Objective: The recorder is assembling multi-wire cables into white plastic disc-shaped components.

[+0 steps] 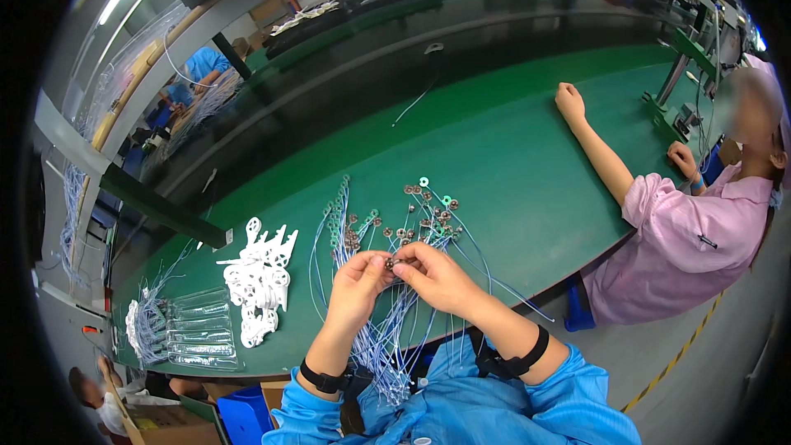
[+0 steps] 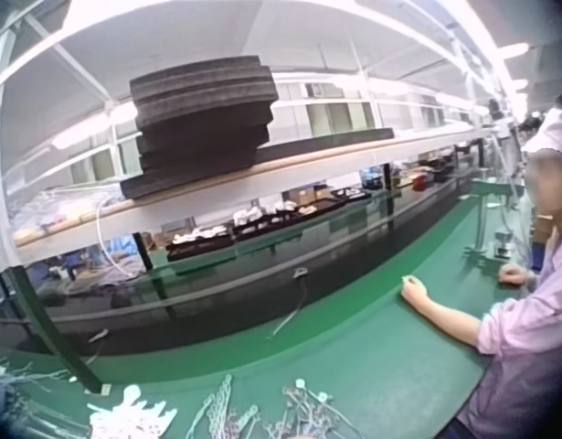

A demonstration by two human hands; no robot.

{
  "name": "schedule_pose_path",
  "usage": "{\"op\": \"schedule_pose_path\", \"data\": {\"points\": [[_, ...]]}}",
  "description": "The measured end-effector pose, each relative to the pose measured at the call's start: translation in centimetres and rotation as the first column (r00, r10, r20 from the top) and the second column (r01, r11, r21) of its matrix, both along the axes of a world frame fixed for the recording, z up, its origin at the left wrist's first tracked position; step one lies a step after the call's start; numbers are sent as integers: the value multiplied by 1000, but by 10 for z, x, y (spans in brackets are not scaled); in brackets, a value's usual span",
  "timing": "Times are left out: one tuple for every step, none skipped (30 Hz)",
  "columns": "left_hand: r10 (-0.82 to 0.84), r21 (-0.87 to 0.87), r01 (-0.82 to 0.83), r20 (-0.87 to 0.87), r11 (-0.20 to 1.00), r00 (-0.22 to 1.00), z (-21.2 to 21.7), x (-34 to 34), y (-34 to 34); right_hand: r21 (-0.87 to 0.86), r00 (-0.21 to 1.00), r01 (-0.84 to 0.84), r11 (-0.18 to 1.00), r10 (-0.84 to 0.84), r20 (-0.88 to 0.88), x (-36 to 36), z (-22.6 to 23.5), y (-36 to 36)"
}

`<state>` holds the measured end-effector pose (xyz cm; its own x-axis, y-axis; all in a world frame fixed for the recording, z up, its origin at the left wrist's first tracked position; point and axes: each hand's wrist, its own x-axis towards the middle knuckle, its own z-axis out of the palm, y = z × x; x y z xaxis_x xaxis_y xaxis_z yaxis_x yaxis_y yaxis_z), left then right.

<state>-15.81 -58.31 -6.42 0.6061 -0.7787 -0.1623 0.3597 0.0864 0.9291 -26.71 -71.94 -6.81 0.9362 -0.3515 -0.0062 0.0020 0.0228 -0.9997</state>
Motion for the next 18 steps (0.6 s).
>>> {"op": "schedule_pose_path", "data": {"points": [[16, 25, -18, 74, 1000, 997, -1, -2, 1, -28, 1000, 9, 1000, -10, -19, 0, 3, 0], [39, 7, -41, 182, 999, 983, -8, -2, 0, -56, 999, 17, 998, -19, -38, 1, 5, 0], [52, 23, -60, 245, 998, 968, -10, -5, -3, -93, 999, 32, 995, -33, -11, 0, 0, 1], [8, 64, -22, 204, 998, 979, -6, -5, -4, -130, 999, 45, 990, -44, 11, -2, -5, 1], [-33, 104, 17, 160, 994, 987, -2, -3, -6, -166, 998, 59, 984, -53, 35, -3, -7, -1], [-82, 96, 78, 39, 992, 996, -1, 0, -8, -98, 998, 57, 994, -57, 5, -7, -5, -4], [-100, 61, 105, -84, 993, 991, -3, 3, -11, -24, 998, 55, 998, -55, 8, -7, -6, -7], [-123, 22, 130, -205, 991, 971, -7, 6, -15, 51, 998, 56, 997, -57, 8, -7, -9, -10], [-149, -22, 150, -321, 988, 935, -10, 8, -20, 126, 998, 58, 990, -59, 7, -8, -14, -13], [-137, 85, 156, -194, 984, 971, -7, 9, -27, 149, 999, 49, 988, -48, -6, -8, -23, -20], [-180, 221, 145, 142, 964, 973, -14, 14, -33, 96, 996, 85, 992, -81, -50, -6, -29, -25], [-104, 253, -9, 429, 967, 897, -17, 14, -37, 8, 989, 126, 992, -125, -75, -4, -30, -29], [-51, 243, -158, 679, 957, 732, -12, 12, -40, -78, 979, 171, 982, -178, -96, -3, -25, -31], [-49, 265, -191, 692, 945, 720, -6, 13, -39, -218, 965, 223, 950, -247, -86, -3, -18, -30], [-47, 286, -223, 705, 932, 708, -1, 17, -37, -353, 948, 271, 896, -313, -66, -5, -7, -26], [-51, 305, -250, 720, 919, 692, 4, 21, -34, -479, 925, 319, 818, -380, -33, -6, 2, -25], [13, 255, -308, 752, 917, 659, -3, 31, -30, -490, 919, 346, 800, -394, 5, -6, 4, -24], [36, 259, -358, 765, 897, 643, -6, 47, -21, -499, 912, 373, 782, -408, 42, -7, 6, -24]]}}
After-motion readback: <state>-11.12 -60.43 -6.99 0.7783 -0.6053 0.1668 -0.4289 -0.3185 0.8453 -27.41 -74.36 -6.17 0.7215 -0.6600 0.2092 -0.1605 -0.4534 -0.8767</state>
